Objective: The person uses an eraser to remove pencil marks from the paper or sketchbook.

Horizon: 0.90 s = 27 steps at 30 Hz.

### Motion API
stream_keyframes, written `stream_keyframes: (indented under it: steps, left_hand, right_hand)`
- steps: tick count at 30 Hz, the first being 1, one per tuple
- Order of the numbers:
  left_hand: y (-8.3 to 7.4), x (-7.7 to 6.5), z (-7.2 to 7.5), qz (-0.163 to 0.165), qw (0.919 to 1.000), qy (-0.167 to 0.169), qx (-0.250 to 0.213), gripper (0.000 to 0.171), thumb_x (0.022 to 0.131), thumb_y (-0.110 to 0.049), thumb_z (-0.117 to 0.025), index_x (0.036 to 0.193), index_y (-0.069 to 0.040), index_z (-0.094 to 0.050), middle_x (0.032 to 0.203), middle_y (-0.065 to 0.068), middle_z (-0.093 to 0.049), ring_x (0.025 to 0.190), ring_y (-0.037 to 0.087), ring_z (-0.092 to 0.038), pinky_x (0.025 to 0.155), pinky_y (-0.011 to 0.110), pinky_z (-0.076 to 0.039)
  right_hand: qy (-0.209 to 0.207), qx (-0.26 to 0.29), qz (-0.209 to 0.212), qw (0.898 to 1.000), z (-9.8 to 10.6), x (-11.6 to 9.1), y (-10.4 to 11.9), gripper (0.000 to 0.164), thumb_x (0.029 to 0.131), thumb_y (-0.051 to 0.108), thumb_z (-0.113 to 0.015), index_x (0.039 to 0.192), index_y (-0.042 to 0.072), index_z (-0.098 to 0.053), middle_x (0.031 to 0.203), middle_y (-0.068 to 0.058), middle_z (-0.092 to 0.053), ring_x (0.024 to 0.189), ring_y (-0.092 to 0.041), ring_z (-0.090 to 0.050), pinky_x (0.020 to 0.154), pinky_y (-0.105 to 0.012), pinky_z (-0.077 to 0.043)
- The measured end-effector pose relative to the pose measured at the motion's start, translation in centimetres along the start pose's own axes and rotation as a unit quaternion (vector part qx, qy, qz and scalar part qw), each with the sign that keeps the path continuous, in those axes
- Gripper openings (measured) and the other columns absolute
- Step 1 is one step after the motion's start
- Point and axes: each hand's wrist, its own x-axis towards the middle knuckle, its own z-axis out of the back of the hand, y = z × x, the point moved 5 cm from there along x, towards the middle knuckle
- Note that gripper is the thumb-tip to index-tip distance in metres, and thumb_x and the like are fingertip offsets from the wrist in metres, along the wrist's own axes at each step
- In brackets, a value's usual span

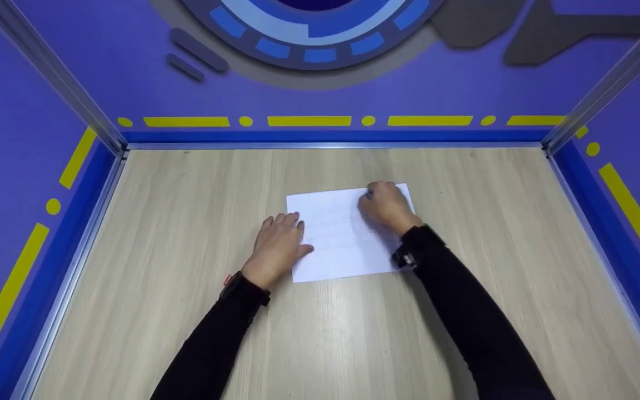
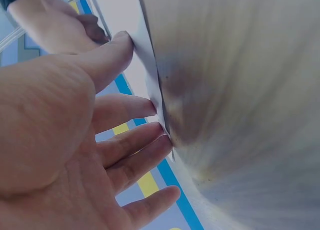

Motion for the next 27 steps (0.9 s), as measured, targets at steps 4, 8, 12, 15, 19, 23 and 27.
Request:
stream_keyframes:
  steps: [4, 8, 12, 15, 19, 23, 27]
  left_hand:
    - [0.1, 0.1, 0.0, 0.002, 1.0, 0.004, 0.001, 0.071, 0.107, -0.051, -0.069, 0.155, 0.002, -0.061, 0.166, 0.021, -0.055, 0.154, 0.041, -0.052, 0.129, 0.061, -0.04]
    - [0.1, 0.0, 0.1, 0.004, 0.9999, 0.009, -0.004, 0.073, 0.107, -0.051, -0.069, 0.156, 0.002, -0.06, 0.167, 0.021, -0.054, 0.155, 0.041, -0.05, 0.13, 0.062, -0.039]
    - [0.1, 0.0, 0.2, 0.008, 0.9999, 0.01, -0.008, 0.072, 0.107, -0.05, -0.069, 0.156, 0.002, -0.06, 0.167, 0.021, -0.054, 0.156, 0.042, -0.05, 0.131, 0.062, -0.038]
    - [0.1, 0.1, 0.2, 0.008, 0.9999, 0.01, -0.011, 0.071, 0.107, -0.049, -0.07, 0.155, 0.002, -0.061, 0.167, 0.021, -0.054, 0.156, 0.042, -0.05, 0.132, 0.061, -0.037]
    - [0.1, 0.3, 0.2, 0.008, 0.9999, 0.008, -0.009, 0.07, 0.106, -0.048, -0.071, 0.154, 0.003, -0.062, 0.166, 0.022, -0.055, 0.155, 0.043, -0.051, 0.132, 0.061, -0.037]
    - [0.1, 0.3, 0.2, 0.004, 1.0, 0.005, -0.006, 0.07, 0.105, -0.049, -0.073, 0.152, 0.002, -0.063, 0.165, 0.022, -0.056, 0.153, 0.043, -0.053, 0.131, 0.061, -0.038]
    - [0.0, 0.1, 0.2, -0.006, 0.9999, -0.011, -0.007, 0.068, 0.103, -0.048, -0.075, 0.149, 0.002, -0.066, 0.162, 0.022, -0.059, 0.149, 0.043, -0.055, 0.128, 0.061, -0.042]
  right_hand:
    - [-0.017, 0.004, -0.023, 1.0, 2.2, -0.7, -3.5, 0.024, 0.099, 0.022, -0.06, 0.081, 0.006, -0.059, 0.097, -0.02, -0.068, 0.093, -0.036, -0.062, 0.083, -0.05, -0.053]
    - [-0.022, 0.001, -0.043, 0.999, 3.3, -1.2, -5.4, 0.029, 0.099, 0.021, -0.059, 0.074, 0.012, -0.046, 0.086, -0.012, -0.056, 0.083, -0.031, -0.053, 0.07, -0.041, -0.04]
    - [-0.023, -0.011, -0.053, 0.998, 3.8, -1.2, -5.4, 0.033, 0.098, 0.021, -0.059, 0.07, 0.014, -0.042, 0.079, -0.008, -0.049, 0.078, -0.029, -0.05, 0.064, -0.038, -0.035]
    - [-0.02, -0.012, -0.063, 0.998, 3.9, -1.2, -4.7, 0.032, 0.1, 0.022, -0.058, 0.071, 0.012, -0.046, 0.078, -0.008, -0.05, 0.077, -0.029, -0.051, 0.063, -0.037, -0.037]
    - [0.001, 0.021, -0.056, 0.998, 2.3, -0.2, -3.0, 0.03, 0.104, 0.027, -0.059, 0.083, 0.005, -0.062, 0.086, -0.012, -0.059, 0.082, -0.029, -0.056, 0.068, -0.041, -0.046]
    - [0.03, 0.022, -0.019, 0.999, 0.3, 0.3, 1.4, 0.033, 0.107, 0.03, -0.06, 0.097, 0.0, -0.07, 0.1, -0.017, -0.07, 0.095, -0.032, -0.064, 0.087, -0.049, -0.057]
    - [0.042, 0.001, 0.008, 0.999, -1.7, 0.3, 6.4, 0.034, 0.108, 0.029, -0.062, 0.102, -0.002, -0.075, 0.11, -0.024, -0.077, 0.107, -0.039, -0.072, 0.1, -0.055, -0.059]
